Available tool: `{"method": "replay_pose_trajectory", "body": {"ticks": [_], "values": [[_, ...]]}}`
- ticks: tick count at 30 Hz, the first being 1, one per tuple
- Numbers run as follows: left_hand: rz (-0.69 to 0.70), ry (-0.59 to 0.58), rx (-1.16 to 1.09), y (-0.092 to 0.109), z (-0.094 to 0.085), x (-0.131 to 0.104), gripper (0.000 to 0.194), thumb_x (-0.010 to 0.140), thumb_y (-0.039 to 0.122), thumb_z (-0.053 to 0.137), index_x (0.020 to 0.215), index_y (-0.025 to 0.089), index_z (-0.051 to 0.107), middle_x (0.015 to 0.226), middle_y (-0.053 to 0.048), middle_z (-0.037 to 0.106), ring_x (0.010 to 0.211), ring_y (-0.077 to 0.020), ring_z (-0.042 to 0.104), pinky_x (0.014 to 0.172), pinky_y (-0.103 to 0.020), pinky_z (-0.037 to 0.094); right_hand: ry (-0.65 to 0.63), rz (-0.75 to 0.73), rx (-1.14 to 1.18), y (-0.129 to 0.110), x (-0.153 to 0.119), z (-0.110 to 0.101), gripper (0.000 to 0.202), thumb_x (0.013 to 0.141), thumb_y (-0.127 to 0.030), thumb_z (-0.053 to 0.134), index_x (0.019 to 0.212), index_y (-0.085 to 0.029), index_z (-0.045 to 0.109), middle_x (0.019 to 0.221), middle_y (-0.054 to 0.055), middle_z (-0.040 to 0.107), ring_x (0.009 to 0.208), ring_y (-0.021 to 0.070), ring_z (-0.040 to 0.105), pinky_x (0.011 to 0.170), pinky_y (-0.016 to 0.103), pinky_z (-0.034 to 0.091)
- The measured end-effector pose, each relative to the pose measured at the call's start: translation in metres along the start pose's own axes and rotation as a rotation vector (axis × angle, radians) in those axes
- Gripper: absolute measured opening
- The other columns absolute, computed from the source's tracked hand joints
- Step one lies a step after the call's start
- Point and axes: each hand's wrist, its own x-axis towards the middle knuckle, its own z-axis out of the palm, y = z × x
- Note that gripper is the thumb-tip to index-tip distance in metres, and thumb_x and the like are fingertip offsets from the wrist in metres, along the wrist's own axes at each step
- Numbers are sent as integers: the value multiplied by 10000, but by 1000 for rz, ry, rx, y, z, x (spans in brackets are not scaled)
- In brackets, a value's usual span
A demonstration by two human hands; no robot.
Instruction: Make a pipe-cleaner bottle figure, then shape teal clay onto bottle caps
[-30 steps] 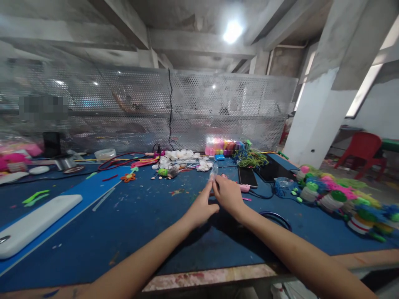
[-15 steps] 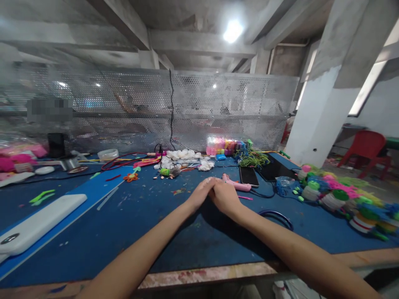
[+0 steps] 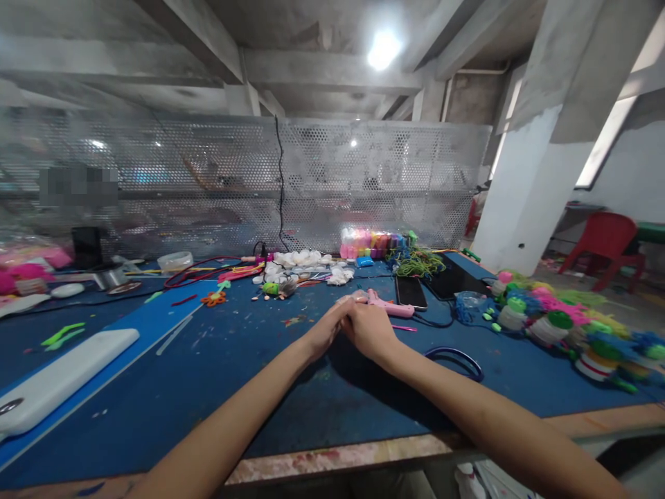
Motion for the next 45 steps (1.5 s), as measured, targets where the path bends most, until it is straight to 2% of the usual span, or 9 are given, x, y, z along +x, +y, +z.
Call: {"method": "replay_pose_trajectory", "body": {"ticks": [10,15,19,26,28,32,38,41,45], "values": [[-39,-61,164,-5,-10,5,638,778,668,477,1150,185,667,1172,-91,678,1297,-292,420,1099,-396,232,-4,-58,27,-2,-3,9,280,872,-202,437,942,-99,688,907,155,722,819,233,675,703,287,443],[-39,-40,109,-4,-14,2,755,737,772,361,1253,269,586,1412,-40,492,1399,-240,247,1130,-355,118,23,-63,54,-1,0,11,228,871,-199,457,881,-116,669,881,143,725,782,230,679,698,286,430],[-89,-81,-135,10,-14,-4,806,718,824,235,1329,363,487,1514,8,337,1371,-255,306,1077,-376,248,128,-85,122,0,-2,1,240,900,-243,441,860,-150,658,813,101,723,753,212,667,745,293,425],[-79,-144,-436,44,-12,-24,825,633,891,152,1351,531,344,1563,77,188,1188,-387,506,936,-528,351,925,147,968,38,5,-36,387,916,-415,347,731,-182,595,786,55,658,795,168,616,781,280,454],[-50,-196,-447,47,-8,-27,801,624,894,125,1335,580,318,1569,97,146,1094,-376,582,917,-558,360,836,270,1346,47,13,-37,406,893,-471,340,728,-191,582,798,57,673,797,183,639,756,307,486],[-122,-334,-463,34,-2,-27,851,602,900,111,1354,556,308,1577,54,111,851,-309,691,855,-534,422,339,401,1931,37,18,-31,447,881,-521,291,837,-188,586,875,90,717,750,210,677,622,327,526],[-294,-439,-475,12,4,-22,888,618,888,122,1408,498,233,1568,10,128,853,-353,689,942,-603,354,51,248,2058,6,6,-29,307,832,-464,448,809,-193,591,718,52,715,750,217,691,652,316,541],[-261,-434,-459,21,2,-24,932,588,899,110,1417,486,217,1571,-15,117,886,-376,679,948,-609,341,104,294,1976,21,14,-33,241,793,-427,513,727,-199,558,659,30,695,704,202,685,667,308,542],[-171,-434,-389,33,-4,-25,925,589,890,70,1406,494,248,1579,-21,80,923,-365,674,950,-593,343,541,299,1744,57,28,-42,221,816,-383,440,735,-202,538,703,22,692,666,165,669,693,305,530]]}}
